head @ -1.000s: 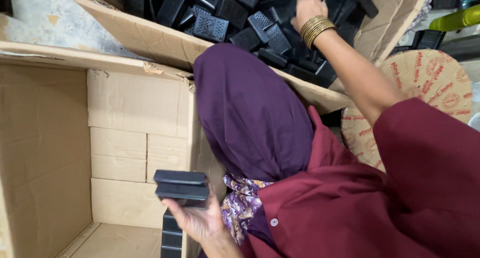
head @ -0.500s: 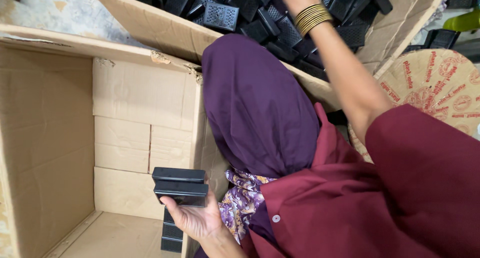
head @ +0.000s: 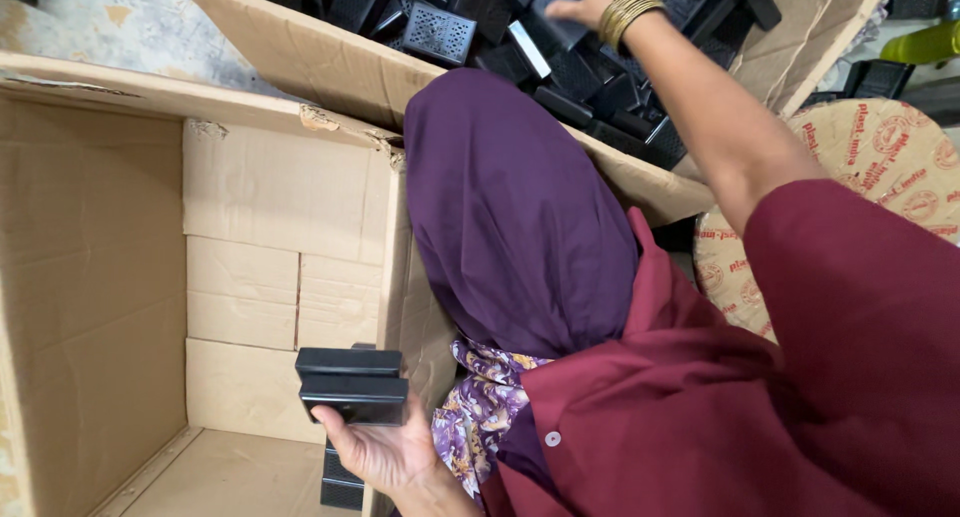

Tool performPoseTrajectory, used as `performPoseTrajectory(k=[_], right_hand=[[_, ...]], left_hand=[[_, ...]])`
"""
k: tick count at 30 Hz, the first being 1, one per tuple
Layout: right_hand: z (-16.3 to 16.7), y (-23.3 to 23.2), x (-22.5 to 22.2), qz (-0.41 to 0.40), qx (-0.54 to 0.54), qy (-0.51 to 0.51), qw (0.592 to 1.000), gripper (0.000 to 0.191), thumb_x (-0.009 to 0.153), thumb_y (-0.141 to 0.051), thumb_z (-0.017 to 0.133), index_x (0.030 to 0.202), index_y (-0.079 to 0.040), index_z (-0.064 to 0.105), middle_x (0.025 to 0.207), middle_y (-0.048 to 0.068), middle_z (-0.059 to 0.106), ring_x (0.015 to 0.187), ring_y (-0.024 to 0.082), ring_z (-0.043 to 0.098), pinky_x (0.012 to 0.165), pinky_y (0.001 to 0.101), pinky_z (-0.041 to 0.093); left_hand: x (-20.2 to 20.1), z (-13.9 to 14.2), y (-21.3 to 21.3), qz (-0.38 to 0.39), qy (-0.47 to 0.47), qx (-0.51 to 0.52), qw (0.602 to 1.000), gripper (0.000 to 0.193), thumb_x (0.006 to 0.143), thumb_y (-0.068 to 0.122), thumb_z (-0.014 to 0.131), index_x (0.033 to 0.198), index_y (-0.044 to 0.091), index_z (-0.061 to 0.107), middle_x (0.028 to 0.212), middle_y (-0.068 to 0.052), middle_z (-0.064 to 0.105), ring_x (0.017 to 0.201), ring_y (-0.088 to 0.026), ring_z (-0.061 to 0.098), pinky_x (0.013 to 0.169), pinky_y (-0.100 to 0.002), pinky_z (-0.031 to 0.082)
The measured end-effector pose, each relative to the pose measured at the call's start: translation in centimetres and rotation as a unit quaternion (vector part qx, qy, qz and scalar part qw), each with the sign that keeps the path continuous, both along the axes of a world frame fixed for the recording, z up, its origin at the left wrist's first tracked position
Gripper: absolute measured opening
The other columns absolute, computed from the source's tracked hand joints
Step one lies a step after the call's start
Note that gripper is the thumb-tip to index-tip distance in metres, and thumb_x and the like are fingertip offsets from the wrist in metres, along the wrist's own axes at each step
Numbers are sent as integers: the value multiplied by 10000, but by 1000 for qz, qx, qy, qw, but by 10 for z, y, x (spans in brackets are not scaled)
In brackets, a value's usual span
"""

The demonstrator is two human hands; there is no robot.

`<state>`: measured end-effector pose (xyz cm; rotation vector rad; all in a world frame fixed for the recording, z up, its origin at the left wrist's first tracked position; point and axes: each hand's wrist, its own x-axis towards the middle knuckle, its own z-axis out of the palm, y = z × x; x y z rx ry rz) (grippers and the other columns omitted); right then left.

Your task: The person sits on the floor and takes black plastic components one at a time from a bulk carton and places them into an empty cardboard box, arranging them in a row along the box edge. They occasionally reach back into the bulk carton to grab more components and continue filling the row.

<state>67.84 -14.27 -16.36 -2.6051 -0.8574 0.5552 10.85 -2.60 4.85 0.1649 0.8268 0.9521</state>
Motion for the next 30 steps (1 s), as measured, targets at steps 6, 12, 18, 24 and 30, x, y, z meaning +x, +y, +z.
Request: performPoseTrajectory(k=[6,12,18,24,30], right_hand=[[-6,11,-35,-89,-24,28,995,1069,612,-559,986,1320,80,505,1199,382,586,1109,507,609,942,513,511],[12,2,-38,-122,135,-7,983,746,818,-581,902,1252,-11,694,1181,212,735,1131,328,722,1034,408,566],[7,16,-49,-80,60,-19,995,1019,611,-550,941,1284,112,559,1287,389,520,1138,465,590,996,433,492],[-9,20,-54,-69,-6,103,992,1157,645,-640,895,1395,130,467,1373,356,533,1278,450,549,1079,444,450],[-2,6,-42,-105,16,100,989,1124,576,-658,914,1334,88,553,1329,275,620,1230,375,613,1081,411,464]], left_hand=[[-12,-5,2,15,38,7,999,484,1003,346,730,1424,132,623,1376,-72,664,1235,-269,632,1059,-531,491],[-29,-3,6,18,26,8,999,465,1027,359,705,1440,162,623,1412,-66,665,1276,-273,625,1055,-553,498],[-22,-7,9,13,11,10,1000,444,1032,346,703,1417,136,631,1375,-74,675,1245,-274,637,1057,-563,497],[-24,-2,7,21,-11,18,1000,445,1044,314,688,1419,84,622,1388,-79,664,1255,-254,637,1104,-499,481],[-49,14,24,18,7,52,998,465,1071,288,667,1470,62,590,1435,-78,644,1299,-231,620,1131,-435,486]])
